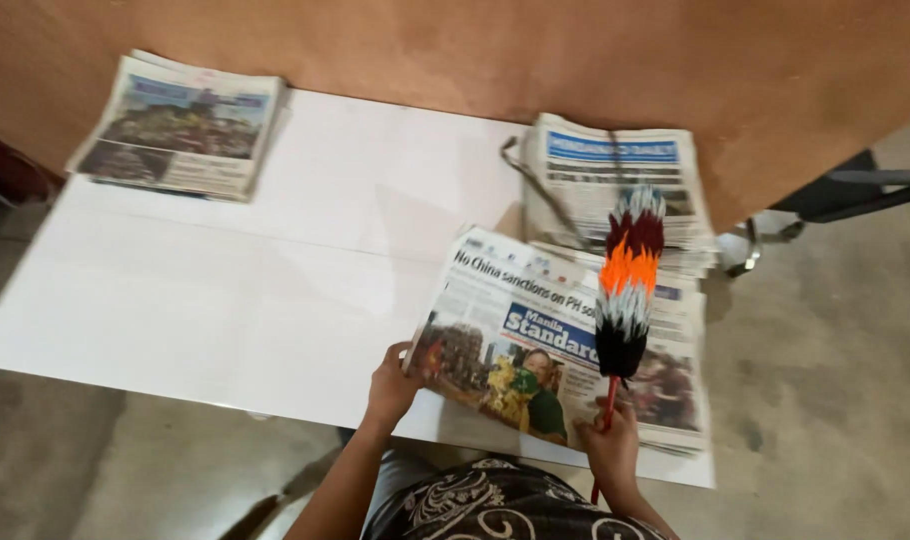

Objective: Dusting every page of multiple newspapers using a colorful duster.

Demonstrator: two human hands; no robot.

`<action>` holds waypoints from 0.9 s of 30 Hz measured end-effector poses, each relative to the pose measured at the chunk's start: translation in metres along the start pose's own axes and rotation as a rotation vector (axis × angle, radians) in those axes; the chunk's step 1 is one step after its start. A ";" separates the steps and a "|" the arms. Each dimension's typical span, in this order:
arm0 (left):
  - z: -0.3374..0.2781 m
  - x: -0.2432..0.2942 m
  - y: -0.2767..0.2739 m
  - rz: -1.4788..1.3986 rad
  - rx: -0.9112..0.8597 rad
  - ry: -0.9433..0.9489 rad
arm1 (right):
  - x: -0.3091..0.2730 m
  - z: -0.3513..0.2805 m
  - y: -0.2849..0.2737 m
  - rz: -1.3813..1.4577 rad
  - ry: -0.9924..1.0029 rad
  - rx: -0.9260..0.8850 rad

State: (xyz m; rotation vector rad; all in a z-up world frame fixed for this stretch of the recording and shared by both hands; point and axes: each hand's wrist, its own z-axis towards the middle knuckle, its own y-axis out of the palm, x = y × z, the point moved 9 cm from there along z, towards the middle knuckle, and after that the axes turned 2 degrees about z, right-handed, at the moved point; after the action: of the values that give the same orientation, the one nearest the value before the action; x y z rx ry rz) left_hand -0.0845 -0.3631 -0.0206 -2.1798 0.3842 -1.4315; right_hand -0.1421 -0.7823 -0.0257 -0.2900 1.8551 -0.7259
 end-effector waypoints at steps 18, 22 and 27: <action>0.124 -0.136 -0.219 -0.021 -0.159 -0.038 | -0.147 -0.025 0.331 -0.214 -0.049 -0.300; 0.157 -0.156 -0.213 0.016 -0.163 0.014 | -0.187 -0.078 0.363 -0.933 -0.725 -0.322; 0.163 -0.140 -0.217 -0.104 -0.245 -0.050 | -0.165 -0.038 0.296 -0.619 -0.274 -0.131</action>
State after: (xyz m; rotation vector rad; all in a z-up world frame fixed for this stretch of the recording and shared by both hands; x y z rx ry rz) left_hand -0.0008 -0.0724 -0.0618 -2.4587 0.4552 -1.4467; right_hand -0.0703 -0.4523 -0.0708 -1.0277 1.5515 -0.9221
